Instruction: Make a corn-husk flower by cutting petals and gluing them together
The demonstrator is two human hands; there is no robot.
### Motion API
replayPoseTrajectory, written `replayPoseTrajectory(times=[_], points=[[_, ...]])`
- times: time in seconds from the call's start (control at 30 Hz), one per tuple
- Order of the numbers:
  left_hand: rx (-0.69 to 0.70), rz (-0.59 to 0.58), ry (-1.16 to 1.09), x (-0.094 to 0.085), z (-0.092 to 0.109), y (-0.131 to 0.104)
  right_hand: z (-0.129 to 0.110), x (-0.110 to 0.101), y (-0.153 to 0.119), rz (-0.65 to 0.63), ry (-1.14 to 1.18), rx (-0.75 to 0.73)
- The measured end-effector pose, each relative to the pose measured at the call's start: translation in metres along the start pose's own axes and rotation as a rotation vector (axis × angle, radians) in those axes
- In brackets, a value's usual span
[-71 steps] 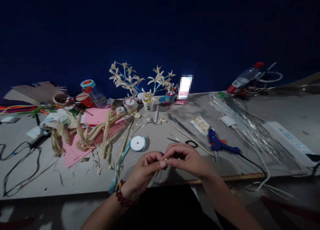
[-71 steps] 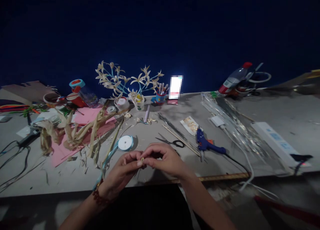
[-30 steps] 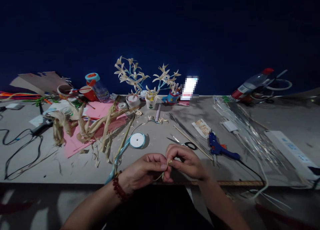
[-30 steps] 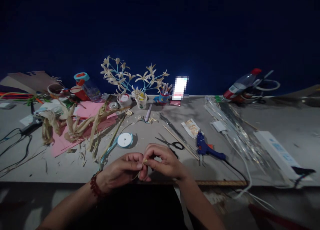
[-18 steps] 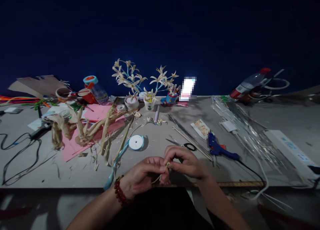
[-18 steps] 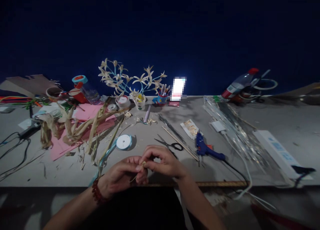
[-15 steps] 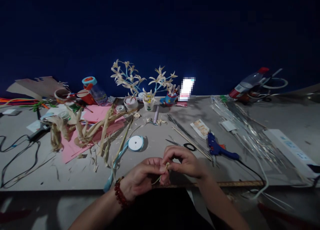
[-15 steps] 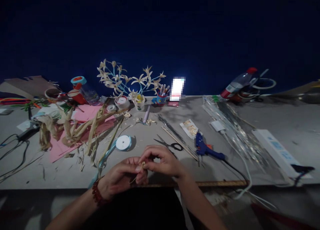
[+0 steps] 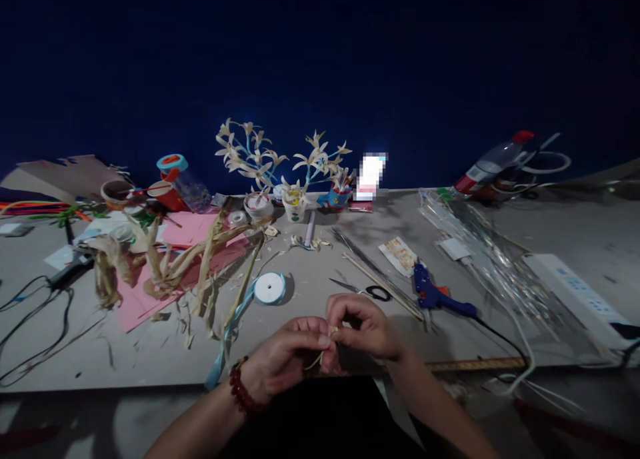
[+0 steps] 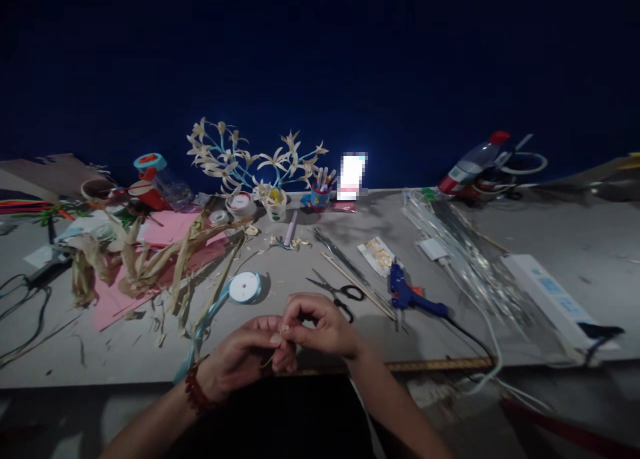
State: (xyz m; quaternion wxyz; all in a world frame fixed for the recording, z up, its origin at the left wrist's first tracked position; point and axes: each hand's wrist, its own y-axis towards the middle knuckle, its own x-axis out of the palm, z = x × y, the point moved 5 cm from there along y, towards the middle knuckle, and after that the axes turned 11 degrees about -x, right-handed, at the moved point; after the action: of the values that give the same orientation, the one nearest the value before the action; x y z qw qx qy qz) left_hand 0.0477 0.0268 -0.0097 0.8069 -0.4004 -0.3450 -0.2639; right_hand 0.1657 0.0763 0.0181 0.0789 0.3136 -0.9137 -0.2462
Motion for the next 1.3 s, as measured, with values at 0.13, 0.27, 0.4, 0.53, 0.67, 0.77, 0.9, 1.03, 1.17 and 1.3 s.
replayPoseTrajectory(times=[0.13, 0.27, 0.4, 0.53, 0.67, 0.77, 0.9, 1.03, 1.17, 1.3], points=[[0.063, 0.052, 0.063, -0.002, 0.003, -0.002, 0.001, 0.002, 0.002, -0.015, -0.004, -0.016], [0.126, 0.103, 0.051, -0.003, 0.006, -0.003, 0.004, 0.001, 0.002, 0.014, -0.024, -0.007], [0.16, 0.15, 0.047, -0.003, 0.008, -0.004, 0.008, 0.0, 0.003, 0.038, -0.06, 0.009], [0.211, 0.184, 0.071, -0.005, 0.012, -0.005, 0.012, -0.001, -0.002, 0.019, -0.126, 0.025], [0.261, 0.223, 0.101, -0.011, 0.017, -0.006, 0.003, -0.031, -0.035, 0.074, -0.474, 0.021], [0.28, 0.25, 0.103, -0.02, 0.017, -0.005, -0.014, -0.087, -0.081, 0.231, -0.948, 0.092], [0.316, 0.281, 0.11, -0.03, 0.018, -0.001, -0.033, -0.158, -0.141, 0.284, -1.407, 0.355], [0.287, 0.303, 0.144, -0.029, 0.018, 0.003, -0.022, -0.182, -0.16, 0.092, -1.518, 0.562], [0.32, 0.348, 0.115, -0.027, 0.02, -0.003, -0.008, -0.186, -0.153, 0.046, -1.537, 0.599], [0.322, 0.378, 0.105, -0.03, 0.021, -0.009, -0.003, -0.192, -0.149, 0.017, -1.547, 0.634]])
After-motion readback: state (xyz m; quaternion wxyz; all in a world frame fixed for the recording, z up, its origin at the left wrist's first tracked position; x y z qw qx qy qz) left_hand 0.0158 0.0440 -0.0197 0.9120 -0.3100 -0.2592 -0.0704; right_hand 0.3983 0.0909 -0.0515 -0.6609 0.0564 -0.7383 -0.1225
